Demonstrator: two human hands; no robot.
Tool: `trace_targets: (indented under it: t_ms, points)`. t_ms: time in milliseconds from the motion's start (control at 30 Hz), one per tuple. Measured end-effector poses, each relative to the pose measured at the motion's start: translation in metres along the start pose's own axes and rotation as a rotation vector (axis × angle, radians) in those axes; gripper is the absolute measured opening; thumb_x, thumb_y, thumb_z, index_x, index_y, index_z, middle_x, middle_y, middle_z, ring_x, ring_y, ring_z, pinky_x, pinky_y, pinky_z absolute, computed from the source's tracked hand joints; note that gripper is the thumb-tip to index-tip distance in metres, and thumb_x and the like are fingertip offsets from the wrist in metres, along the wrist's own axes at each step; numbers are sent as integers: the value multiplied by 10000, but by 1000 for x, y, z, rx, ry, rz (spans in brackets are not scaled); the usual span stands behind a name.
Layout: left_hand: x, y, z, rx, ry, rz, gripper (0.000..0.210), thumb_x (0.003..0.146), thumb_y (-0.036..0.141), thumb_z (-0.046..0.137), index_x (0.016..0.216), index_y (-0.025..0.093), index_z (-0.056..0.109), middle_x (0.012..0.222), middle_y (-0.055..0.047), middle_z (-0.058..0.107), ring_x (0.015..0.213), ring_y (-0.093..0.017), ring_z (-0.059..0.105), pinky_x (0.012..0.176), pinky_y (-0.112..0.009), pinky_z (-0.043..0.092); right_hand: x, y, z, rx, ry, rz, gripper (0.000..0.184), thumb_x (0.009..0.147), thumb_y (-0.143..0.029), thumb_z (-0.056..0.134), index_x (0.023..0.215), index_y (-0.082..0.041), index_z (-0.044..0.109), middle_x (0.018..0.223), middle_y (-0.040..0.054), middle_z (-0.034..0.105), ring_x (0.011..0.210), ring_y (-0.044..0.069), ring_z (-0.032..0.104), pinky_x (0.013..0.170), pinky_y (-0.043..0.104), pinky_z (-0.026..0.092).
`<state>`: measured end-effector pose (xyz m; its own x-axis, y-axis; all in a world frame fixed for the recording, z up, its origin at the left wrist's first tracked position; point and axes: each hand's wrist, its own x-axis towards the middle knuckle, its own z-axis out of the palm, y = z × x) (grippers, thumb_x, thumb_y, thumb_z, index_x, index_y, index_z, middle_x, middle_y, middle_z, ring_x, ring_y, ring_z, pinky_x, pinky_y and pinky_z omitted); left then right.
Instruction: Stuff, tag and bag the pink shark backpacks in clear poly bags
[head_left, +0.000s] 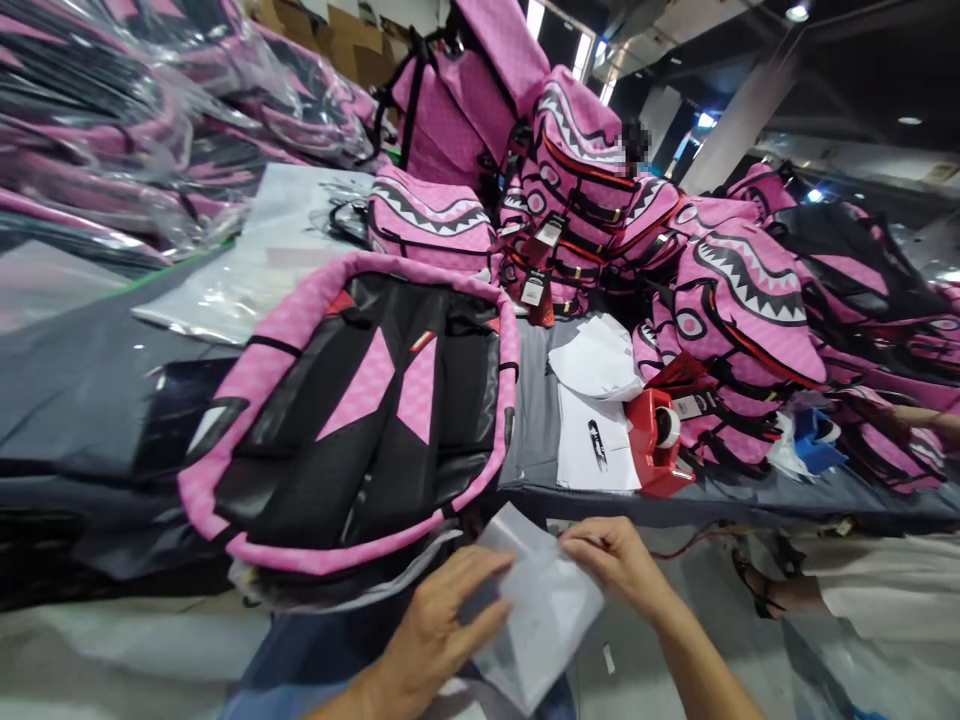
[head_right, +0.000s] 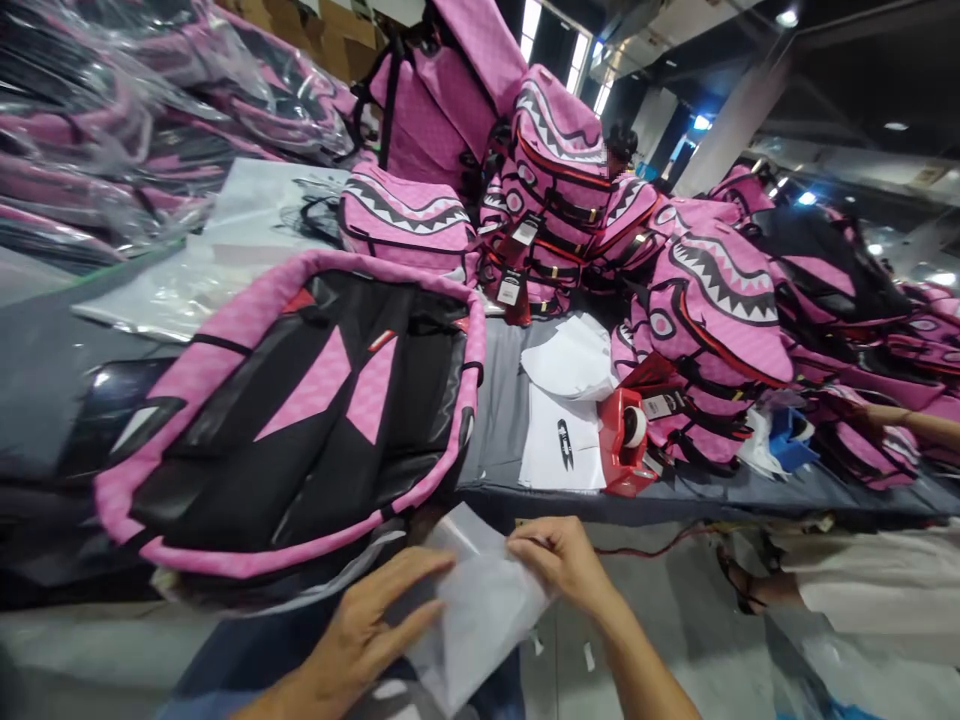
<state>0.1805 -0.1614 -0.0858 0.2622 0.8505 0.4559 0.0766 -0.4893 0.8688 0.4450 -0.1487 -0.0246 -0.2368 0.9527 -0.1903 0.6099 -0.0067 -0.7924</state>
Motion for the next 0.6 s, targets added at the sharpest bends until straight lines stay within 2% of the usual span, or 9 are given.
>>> trace_targets:
  t_ms: [33, 100, 167, 233, 300, 367, 467, 533, 600]
  points:
    - [-6, -2, -11, 73, 5, 20, 242, 965, 351, 623, 1154, 265, 747, 1016, -42, 798, 913, -175, 754, 854, -231, 609, -3, 6, -8, -174, 4, 25, 269, 945, -402, 618, 876, -211, 794, 838, 60, 770, 762, 219, 691, 680, 282, 469]
    - [-18, -8, -28, 181, -67, 61, 243, 1009, 293, 541, 1153, 277, 736, 994, -18, 799, 911, -150, 758, 890, -196, 594, -11, 18, -24, -605, 18, 148, 187, 925, -226, 616, 857, -212, 789, 850, 88, 779, 781, 245, 725, 654, 281, 454]
    - [-34, -15, -34, 273, -144, 117, 304, 1021, 294, 511, 1268, 301, 688, 1067, -11, 794, 987, -154, 754, 974, -202, 565, -17, 25, -34, -992, 12, 269, 205, 881, -108, 608, 807, -193, 779, 810, 121, 768, 724, 256, 736, 577, 275, 409]
    - [-54, -24, -31, 395, -108, 80, 419, 1027, 314, 482, 1438, 342, 557, 1267, -9, 739, 1131, -166, 716, 1031, -216, 535, -20, 22, -32, -1179, 7, 232, 222, 893, -89, 588, 825, -189, 775, 795, 123, 757, 674, 235, 733, 535, 268, 370]
    - [-78, -35, -24, 501, -37, -48, 529, 1039, 301, 418, 1560, 382, 369, 1457, 4, 618, 1270, -170, 639, 1059, -228, 515, -15, 10, -18, -1147, -32, 67, 215, 946, -145, 577, 898, -215, 774, 816, 85, 755, 687, 194, 734, 543, 250, 368]
    - [-98, -46, -18, 536, -21, -166, 572, 1038, 304, 384, 1594, 387, 278, 1538, 9, 536, 1359, -189, 564, 1093, -272, 499, -1, -6, 5, -1004, -124, -69, 192, 984, -222, 584, 960, -247, 773, 862, 47, 762, 765, 168, 741, 590, 225, 389]
    - [-107, -58, -11, 457, 19, -380, 559, 988, 448, 472, 1529, 313, 438, 1519, -44, 556, 1400, -267, 523, 1140, -393, 473, 28, -24, 38, -839, -288, -58, 208, 1009, -278, 576, 1022, -247, 781, 935, 55, 787, 874, 196, 745, 670, 226, 416]
    - [-92, -62, -2, 327, 106, -584, 572, 893, 552, 584, 1392, 274, 589, 1429, -73, 633, 1398, -314, 522, 1168, -465, 430, 46, -26, 53, -783, -337, -9, 230, 1009, -274, 569, 1079, -225, 782, 964, 87, 797, 898, 228, 747, 701, 245, 428]
    - [-62, -63, 10, 118, 251, -747, 531, 738, 575, 734, 1173, 272, 707, 1264, -73, 722, 1371, -350, 535, 1213, -511, 339, 56, -21, 58, -684, -343, -6, 248, 990, -265, 583, 1148, -214, 767, 950, 91, 799, 857, 225, 745, 713, 249, 437]
